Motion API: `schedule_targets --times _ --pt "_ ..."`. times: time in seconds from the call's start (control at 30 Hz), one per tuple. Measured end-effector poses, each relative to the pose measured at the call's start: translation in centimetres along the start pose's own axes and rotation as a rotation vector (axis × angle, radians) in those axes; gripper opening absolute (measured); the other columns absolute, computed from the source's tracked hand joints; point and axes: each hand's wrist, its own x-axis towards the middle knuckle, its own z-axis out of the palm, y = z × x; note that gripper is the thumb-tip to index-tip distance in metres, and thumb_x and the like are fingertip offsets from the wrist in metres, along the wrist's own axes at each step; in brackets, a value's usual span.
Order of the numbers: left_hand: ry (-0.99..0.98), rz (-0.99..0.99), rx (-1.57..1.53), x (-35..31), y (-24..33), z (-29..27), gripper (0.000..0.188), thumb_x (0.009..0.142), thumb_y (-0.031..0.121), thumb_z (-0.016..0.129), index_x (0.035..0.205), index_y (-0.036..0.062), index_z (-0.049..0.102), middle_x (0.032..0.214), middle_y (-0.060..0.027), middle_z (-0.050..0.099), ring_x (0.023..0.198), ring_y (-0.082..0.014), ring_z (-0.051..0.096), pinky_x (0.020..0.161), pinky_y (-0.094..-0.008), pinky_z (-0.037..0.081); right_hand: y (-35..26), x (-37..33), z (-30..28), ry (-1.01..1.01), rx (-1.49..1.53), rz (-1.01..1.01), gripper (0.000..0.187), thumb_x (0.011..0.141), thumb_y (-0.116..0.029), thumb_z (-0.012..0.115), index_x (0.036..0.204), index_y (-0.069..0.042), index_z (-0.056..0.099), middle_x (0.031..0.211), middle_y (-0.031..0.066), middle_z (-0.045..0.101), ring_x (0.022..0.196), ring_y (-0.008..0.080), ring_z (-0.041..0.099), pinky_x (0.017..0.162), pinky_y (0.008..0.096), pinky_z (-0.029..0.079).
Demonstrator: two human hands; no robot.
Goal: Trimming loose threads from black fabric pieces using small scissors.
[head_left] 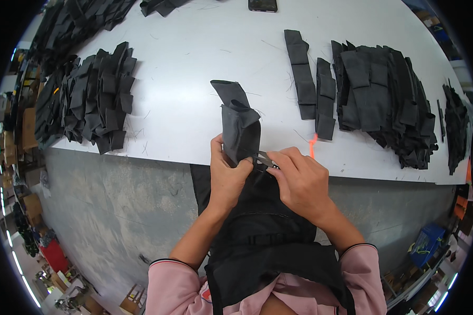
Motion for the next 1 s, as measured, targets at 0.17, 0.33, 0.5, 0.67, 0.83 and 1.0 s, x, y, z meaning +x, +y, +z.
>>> schedule_targets --times 0.17,0.33,0.5,0.67,0.83,1.0 --pt "0.016 0.025 0.022 0.0 -0.2 0.1 0.052 0.074 -0.002 0.055 0.12 -0.0011 0.032 0.101 -0.0111 0.052 0.087 -0.0118 0.052 0.075 -0.0244 0.045 -0.1 0.1 0.6 0.023 -0.117 -0.055 0.029 0.069 -0.005 0.069 0.097 -0.006 0.061 0.082 0.0049 0.058 0.06 0.0229 0.055 0.054 0.0307 0.042" --pt "0.034 0.012 0.061 -0.1 -0.4 -0.1 0.051 0.074 -0.002 0.055 0.119 -0.0011 0.032 0.1 -0.0104 0.051 0.087 -0.0116 0.052 0.075 -0.0241 0.044 -0.1 0.0 0.7 0.008 -0.066 -0.01 0.025 0.071 -0.004 0.067 0.095 -0.006 0.061 0.081 0.0055 0.058 0.06 0.0235 0.056 0.052 0.0308 0.042" --pt "0.038 0.017 0.044 0.3 -0.1 -0.1 0.049 0.073 -0.002 0.056 0.118 -0.0011 0.034 0.102 -0.0099 0.05 0.089 -0.0115 0.051 0.075 -0.0238 0.044 0.5 0.2 1.0 0.094 0.063 0.032 0.025 0.073 -0.008 0.067 0.096 -0.007 0.059 0.079 0.0048 0.054 0.057 0.0229 0.055 0.049 0.0315 0.041" --pt "-0.025 -0.057 -0.11 0.6 -0.4 -1.4 0.049 0.077 0.002 0.054 0.123 -0.0012 0.038 0.096 -0.0067 0.053 0.084 -0.0126 0.054 0.074 -0.0263 0.046 0.2 0.9 0.7 0.084 0.365 0.163 0.02 0.077 -0.001 0.064 0.096 -0.003 0.057 0.084 0.0081 0.059 0.064 0.0193 0.06 0.057 0.0265 0.047" --pt "-0.216 -0.188 -0.35 1.4 -0.3 -1.4 0.067 0.091 0.037 0.056 0.137 -0.0022 0.028 0.101 -0.0072 0.051 0.087 -0.0156 0.056 0.077 -0.0318 0.048 0.5 1.7 4.8 0.115 1.023 0.426 0.021 0.083 -0.001 0.06 0.102 0.001 0.052 0.087 0.0078 0.061 0.075 0.0124 0.061 0.064 0.0234 0.048" --pt "-0.261 -0.176 -0.353 2.0 -0.3 -2.5 0.067 0.089 0.043 0.055 0.13 -0.0057 0.035 0.109 -0.014 0.053 0.099 -0.0233 0.057 0.083 -0.0384 0.051 -0.2 -1.1 5.2 0.025 1.054 0.502 0.023 0.082 0.003 0.06 0.103 0.001 0.051 0.091 0.0085 0.06 0.065 0.0103 0.059 0.06 0.0222 0.047"
